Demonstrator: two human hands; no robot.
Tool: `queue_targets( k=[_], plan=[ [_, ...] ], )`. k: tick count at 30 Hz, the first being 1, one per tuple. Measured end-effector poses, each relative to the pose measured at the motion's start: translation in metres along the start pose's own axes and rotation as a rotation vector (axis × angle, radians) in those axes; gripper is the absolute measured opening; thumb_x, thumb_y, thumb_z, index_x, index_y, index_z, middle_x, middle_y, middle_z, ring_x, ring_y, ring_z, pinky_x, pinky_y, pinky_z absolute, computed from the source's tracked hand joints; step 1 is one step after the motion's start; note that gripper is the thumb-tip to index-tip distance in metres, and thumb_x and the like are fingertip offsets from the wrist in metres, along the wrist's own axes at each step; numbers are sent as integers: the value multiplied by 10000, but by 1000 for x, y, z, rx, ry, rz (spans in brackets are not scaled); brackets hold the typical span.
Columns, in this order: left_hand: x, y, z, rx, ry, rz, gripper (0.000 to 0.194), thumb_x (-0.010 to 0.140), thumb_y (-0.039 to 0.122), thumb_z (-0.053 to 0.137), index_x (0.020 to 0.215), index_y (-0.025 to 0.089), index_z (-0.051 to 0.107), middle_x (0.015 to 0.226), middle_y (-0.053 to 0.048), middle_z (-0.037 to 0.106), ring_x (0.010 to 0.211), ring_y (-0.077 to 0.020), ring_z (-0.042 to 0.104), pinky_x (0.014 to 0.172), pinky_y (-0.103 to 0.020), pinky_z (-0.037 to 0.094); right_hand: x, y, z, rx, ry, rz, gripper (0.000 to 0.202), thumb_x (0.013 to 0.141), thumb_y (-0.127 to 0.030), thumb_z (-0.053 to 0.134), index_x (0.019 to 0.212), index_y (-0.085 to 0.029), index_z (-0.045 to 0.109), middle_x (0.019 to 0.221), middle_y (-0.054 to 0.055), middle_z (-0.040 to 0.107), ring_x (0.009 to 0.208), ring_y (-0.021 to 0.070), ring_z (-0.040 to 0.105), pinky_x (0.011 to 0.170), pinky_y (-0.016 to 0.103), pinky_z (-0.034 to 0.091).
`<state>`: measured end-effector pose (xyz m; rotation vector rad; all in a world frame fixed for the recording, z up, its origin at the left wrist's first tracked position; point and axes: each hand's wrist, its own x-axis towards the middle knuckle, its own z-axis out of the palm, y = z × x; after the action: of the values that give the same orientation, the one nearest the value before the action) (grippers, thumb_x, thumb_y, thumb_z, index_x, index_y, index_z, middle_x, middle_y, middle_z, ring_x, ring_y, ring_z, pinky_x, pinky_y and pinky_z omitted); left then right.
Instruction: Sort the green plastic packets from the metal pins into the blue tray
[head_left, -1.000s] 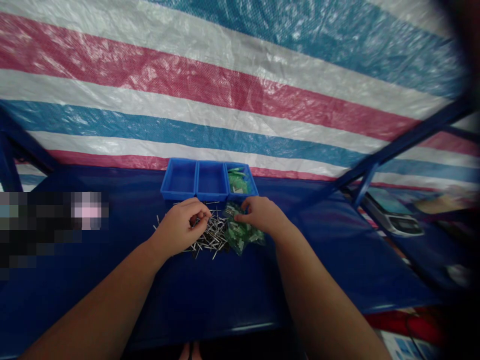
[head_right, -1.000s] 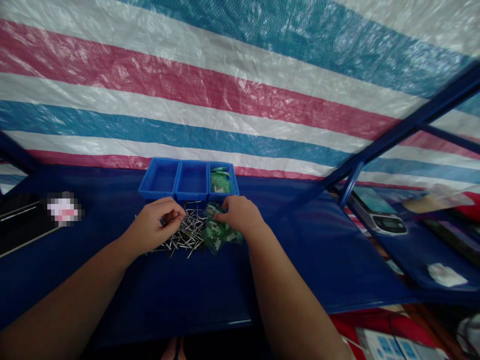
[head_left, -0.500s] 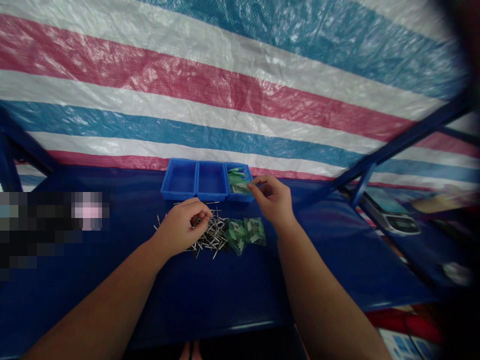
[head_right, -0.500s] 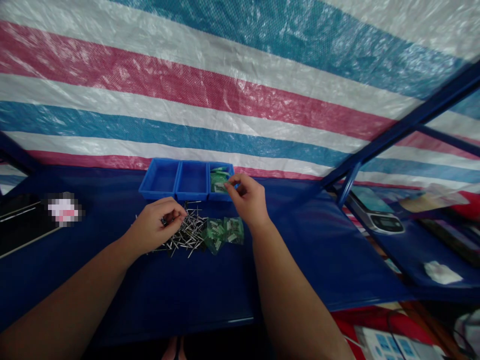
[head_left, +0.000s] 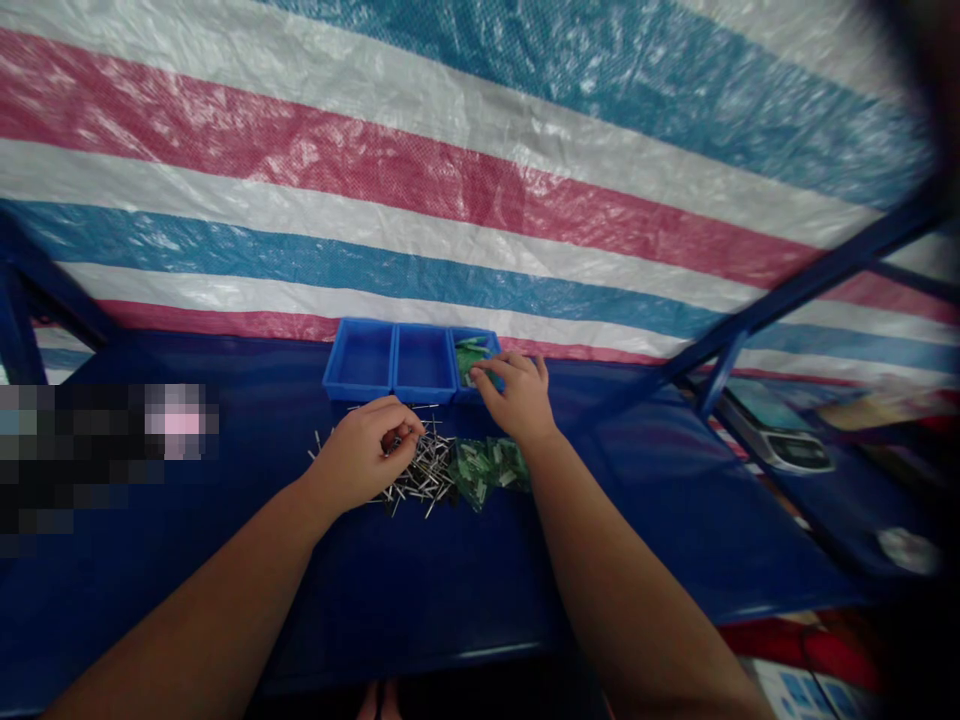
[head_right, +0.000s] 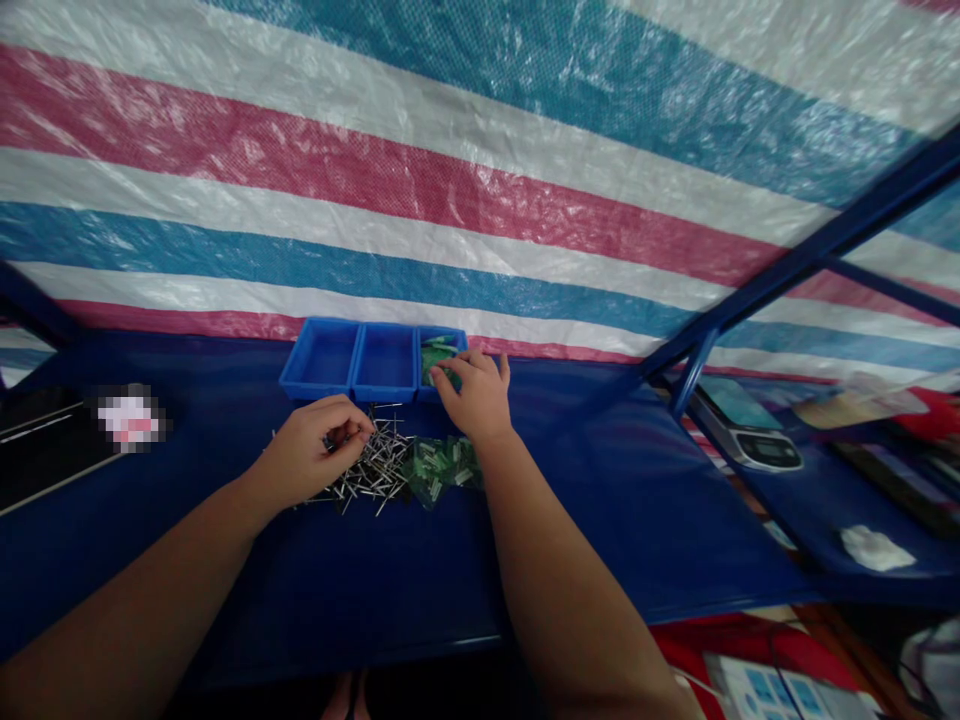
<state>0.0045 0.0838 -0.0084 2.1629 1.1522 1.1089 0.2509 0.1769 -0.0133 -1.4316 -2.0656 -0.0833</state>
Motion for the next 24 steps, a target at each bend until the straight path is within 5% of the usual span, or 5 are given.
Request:
queue_targets(
  k=[6,12,15,19,24],
  plan=[
    [0,-1,1,-4,2,3,125,844,117,561,884,178,661,788,-14,581,655,-122,527,624,-284,434,-3,0,-1,37,-121,-43,357,995,-416,492,1302,-278,608,1327,69,628,1324,311,489,1148,715,56],
    [0,0,-1,-8,12,10,129,847,111,565,887,180,666,791,-18,590,658,-123,530,621,-281,434,-2,1,-34,173,-47,-92,212,897,-348,605,1012,-185,678,1028,88,688,1021,246,610,974,441,451],
    [0,0,0,-3,6,13,145,834,101,561,894,182,666,794,-16,591,657,-120,526,626,-280,435,-4,-4,-55,298,-307,-127,201,876,-389,643,906,-194,682,849,38,669,769,173,600,720,314,477],
    [-1,-1,1,4,-18,3,173,809,84,565,905,186,666,803,-11,593,660,-116,526,645,-283,438,-12,-12,-57,298,-743,-113,291,755,-339,764,1015,-212,725,854,15,696,698,153,613,641,280,456],
    [-1,-3,1,0,-21,0,166,816,97,558,904,184,669,800,-16,595,660,-118,527,628,-277,438,-19,-17,-37,241,-755,-145,313,695,-185,733,1007,-212,739,898,33,704,744,166,624,685,285,471]
  ],
)
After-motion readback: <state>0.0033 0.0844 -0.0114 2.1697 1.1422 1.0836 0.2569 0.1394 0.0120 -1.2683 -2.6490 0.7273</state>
